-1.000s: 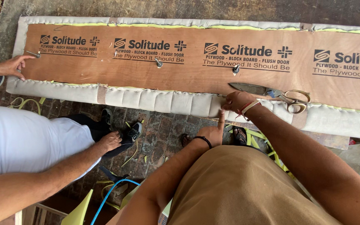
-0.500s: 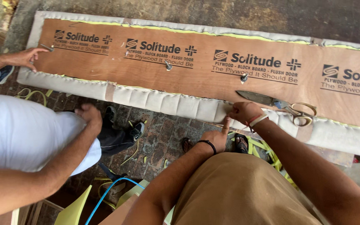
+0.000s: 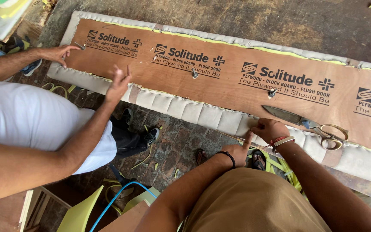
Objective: The person trims excess fabric from a padded headboard using shears, then uses a pneumatic staple gun to secure the fabric to the plywood backing. The person works along the edges, folding and stapling the fabric to create a finished look.
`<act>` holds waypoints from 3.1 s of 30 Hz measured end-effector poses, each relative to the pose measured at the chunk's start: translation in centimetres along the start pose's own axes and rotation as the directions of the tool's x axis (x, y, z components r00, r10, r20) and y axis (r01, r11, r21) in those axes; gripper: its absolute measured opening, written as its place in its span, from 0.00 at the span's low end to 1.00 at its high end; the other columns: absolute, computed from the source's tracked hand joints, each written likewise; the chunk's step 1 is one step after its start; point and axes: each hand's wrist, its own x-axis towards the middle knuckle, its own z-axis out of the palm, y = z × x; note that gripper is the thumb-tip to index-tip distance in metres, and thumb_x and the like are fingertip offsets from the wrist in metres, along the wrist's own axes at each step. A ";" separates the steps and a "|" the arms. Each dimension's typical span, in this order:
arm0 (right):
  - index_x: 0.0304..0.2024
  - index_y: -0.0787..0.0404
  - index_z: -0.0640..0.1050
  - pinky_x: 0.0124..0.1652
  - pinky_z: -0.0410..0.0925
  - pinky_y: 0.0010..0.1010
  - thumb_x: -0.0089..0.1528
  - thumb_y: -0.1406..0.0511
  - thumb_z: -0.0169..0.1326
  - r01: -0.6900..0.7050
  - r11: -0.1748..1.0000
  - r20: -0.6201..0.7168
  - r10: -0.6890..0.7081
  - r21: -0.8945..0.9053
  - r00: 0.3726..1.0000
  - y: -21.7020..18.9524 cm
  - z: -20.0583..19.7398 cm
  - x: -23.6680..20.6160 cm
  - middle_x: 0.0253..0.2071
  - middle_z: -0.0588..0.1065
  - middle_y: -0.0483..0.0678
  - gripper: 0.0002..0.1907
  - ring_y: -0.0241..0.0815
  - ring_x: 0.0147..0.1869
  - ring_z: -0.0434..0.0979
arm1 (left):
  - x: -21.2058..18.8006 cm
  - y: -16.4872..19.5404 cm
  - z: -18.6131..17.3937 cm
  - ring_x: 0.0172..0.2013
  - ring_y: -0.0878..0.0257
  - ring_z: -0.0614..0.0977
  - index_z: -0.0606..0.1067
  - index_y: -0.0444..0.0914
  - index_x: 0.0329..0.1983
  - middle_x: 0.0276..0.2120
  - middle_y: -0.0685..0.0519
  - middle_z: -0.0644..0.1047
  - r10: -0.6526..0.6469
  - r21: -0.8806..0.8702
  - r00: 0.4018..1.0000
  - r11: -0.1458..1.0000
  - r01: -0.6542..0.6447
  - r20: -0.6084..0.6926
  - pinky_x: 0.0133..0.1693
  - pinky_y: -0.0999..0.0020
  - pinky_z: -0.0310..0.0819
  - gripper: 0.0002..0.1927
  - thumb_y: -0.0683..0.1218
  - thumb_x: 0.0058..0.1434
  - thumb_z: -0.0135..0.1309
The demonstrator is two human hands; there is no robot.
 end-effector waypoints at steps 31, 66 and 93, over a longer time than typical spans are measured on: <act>0.73 0.59 0.58 0.70 0.49 0.49 0.55 0.51 0.55 -0.041 0.996 -0.543 -0.009 -0.080 0.840 12.1 -1.1 -5.1 0.72 0.62 0.56 0.47 0.53 0.77 0.56 | 11.2 0.1 -17.4 0.73 0.56 0.58 0.58 0.44 0.77 0.74 0.48 0.61 -0.147 -0.909 0.897 0.052 -0.413 -0.416 0.65 0.53 0.53 0.42 0.61 0.61 0.53; 0.48 0.41 0.85 0.42 0.75 0.37 0.62 0.60 0.60 0.430 0.851 -0.402 -0.522 -0.300 0.752 -1.8 -13.8 23.8 0.43 0.77 0.43 0.12 0.44 0.47 0.80 | 19.7 -7.4 -24.5 0.61 0.44 0.70 0.76 0.41 0.53 0.55 0.44 0.73 -0.122 -0.148 0.371 0.988 -0.042 -0.921 0.62 0.48 0.64 0.15 0.48 0.64 0.53; 0.53 0.46 0.79 0.19 0.72 0.25 0.62 0.61 0.56 0.513 0.782 -0.150 -0.589 -0.354 0.794 8.3 -17.8 20.8 0.52 0.75 0.44 0.16 0.36 0.35 0.78 | 20.4 -7.1 -25.0 0.60 0.46 0.70 0.75 0.40 0.51 0.53 0.43 0.73 -0.109 -0.076 0.367 0.992 0.103 -0.924 0.61 0.47 0.65 0.16 0.47 0.59 0.54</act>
